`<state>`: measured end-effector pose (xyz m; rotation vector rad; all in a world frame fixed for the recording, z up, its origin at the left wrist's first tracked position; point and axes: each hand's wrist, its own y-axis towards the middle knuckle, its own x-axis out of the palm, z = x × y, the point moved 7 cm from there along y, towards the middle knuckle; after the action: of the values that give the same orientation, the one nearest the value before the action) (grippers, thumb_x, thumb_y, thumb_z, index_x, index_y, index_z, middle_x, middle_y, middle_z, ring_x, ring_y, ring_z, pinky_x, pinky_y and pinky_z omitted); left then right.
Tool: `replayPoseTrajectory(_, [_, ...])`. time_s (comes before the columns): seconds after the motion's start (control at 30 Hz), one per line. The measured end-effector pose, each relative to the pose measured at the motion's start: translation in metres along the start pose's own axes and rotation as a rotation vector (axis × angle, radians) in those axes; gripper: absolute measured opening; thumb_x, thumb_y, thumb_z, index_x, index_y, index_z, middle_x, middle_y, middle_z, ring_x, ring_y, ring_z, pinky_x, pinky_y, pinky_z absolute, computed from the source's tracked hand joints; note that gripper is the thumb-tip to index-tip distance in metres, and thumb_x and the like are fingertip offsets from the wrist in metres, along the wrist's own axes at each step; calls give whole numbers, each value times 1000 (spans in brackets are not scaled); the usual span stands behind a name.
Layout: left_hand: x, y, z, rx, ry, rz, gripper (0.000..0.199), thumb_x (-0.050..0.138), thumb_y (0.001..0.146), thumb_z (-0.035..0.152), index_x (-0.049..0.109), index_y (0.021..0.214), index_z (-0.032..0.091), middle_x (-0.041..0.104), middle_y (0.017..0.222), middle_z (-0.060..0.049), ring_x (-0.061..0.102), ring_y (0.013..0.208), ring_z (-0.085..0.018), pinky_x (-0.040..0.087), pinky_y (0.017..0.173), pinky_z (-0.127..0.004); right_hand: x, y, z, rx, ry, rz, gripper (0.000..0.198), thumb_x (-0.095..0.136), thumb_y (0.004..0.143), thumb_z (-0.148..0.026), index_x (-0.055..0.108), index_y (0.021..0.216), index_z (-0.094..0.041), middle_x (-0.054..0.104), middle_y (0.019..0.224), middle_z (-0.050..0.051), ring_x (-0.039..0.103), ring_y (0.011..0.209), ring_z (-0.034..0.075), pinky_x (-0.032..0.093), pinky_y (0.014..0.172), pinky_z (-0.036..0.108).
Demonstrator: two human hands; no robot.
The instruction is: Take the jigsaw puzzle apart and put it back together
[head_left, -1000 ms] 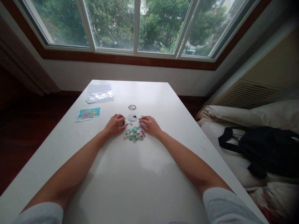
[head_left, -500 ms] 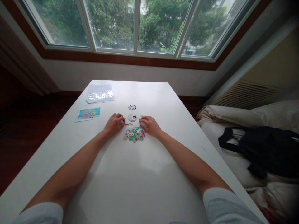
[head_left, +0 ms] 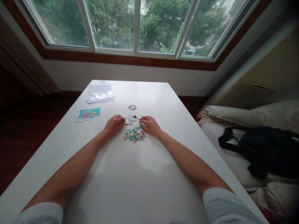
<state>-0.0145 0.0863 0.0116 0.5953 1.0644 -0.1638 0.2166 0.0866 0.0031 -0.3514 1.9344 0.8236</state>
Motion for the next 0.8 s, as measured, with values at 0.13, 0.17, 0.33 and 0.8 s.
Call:
replayPoseTrajectory(0.13, [0,0,14,112,-15,-24,22,56,97,25,74,108,26,65,104,-6,57,99,-23,48,89,-37,1,0,1,9,0,-3,23,65,97,-31,72,118,-25,67,125,9,57,115,26,47,99,44])
replayPoseTrajectory(0.17, [1,0,20,154,-10,-49,25,56,97,24,74,113,28,65,107,-7,57,100,-23,48,91,-38,1,0,2,12,1,-4,23,65,96,-31,72,118,-25,67,124,9,57,116,26,46,100,44])
replayPoseTrajectory(0.33, [4,-1,30,201,71,-108,27,56,98,28,74,119,30,64,111,-8,56,101,-24,47,92,-41,2,0,2,17,1,-12,24,65,96,-31,72,119,-25,66,125,10,57,117,27,46,100,44])
replayPoseTrajectory(0.8, [-2,0,0,-48,115,33,22,57,95,31,74,109,25,65,112,-9,56,106,-28,48,99,-47,1,0,2,12,13,-15,24,64,97,-32,72,120,-27,66,125,9,56,117,27,46,101,45])
